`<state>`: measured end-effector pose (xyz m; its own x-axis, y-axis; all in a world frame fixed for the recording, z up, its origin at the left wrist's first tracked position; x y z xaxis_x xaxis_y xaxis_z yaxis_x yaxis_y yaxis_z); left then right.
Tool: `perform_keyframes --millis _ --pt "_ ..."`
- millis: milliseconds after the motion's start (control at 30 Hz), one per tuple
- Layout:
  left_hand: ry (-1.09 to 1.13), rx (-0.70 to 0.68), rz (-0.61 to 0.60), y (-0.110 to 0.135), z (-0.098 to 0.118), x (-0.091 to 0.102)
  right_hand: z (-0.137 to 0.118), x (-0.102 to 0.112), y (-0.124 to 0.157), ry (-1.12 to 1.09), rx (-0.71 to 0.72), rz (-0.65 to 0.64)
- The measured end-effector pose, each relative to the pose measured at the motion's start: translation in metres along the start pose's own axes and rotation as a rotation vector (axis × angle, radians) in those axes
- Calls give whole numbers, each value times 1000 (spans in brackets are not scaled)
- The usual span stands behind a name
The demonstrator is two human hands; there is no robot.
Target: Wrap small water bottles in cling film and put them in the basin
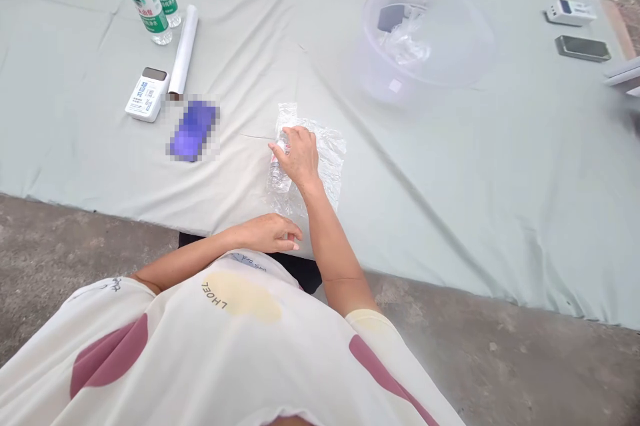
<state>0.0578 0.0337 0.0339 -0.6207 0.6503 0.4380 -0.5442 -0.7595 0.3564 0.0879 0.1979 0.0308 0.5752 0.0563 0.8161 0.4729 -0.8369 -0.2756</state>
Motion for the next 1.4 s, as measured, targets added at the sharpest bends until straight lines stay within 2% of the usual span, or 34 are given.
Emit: perform_keyframes --millis 33,67,133,200,233,300,433,533,633,733,800,867,967,1100,1233,1400 --pt "83 -3 40 4 -1 7 6 0 1 -21 -48 -3" --pt "158 23 134 6 -6 17 12 0 4 -45 -96 -17" --pt "254 131 416 12 -24 43 21 -3 9 -82 -179 -71" --pt "253 250 669 17 -46 64 27 -6 15 -80 -226 -97" --pt "229 296 747 18 -55 71 28 -6 17 -67 -240 -86" --pt "179 343 816 14 -66 80 30 -6 21 -54 -259 -49" --pt "166 286 789 -2 -65 79 37 -6 26 -114 -289 -25" --pt "154 238 763 -9 -57 74 39 7 26 -127 -280 86" --pt "146 230 756 -10 -54 72 27 19 19 -128 -137 191" --pt "147 244 755 -10 -54 72 13 14 11 -147 -34 147" --pt "151 248 744 -10 -54 72 12 7 8 -165 -81 113" --pt "157 235 723 -12 -53 71 17 3 8 -179 -170 135" --pt "166 208 691 -15 -48 68 27 4 11 -200 -261 183" --pt "91 170 648 -24 -35 59 43 9 24 -205 -321 151" --pt "-128 153 647 -39 -21 47 65 27 48 -162 -430 170" --pt "-423 76 645 -71 -1 27 92 64 74 -243 -550 286"
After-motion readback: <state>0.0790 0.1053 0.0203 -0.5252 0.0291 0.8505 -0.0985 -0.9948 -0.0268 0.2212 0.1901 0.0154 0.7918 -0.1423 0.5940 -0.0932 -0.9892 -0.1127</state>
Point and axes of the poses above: each hand's wrist, its own y-axis away from the middle knuckle, its own x-axis out of the back of the hand, z = x × y, the point moved 6 cm from there along -y, towards the middle knuckle, and after that the axes turned 8 degrees about x, right-handed, at the moved point
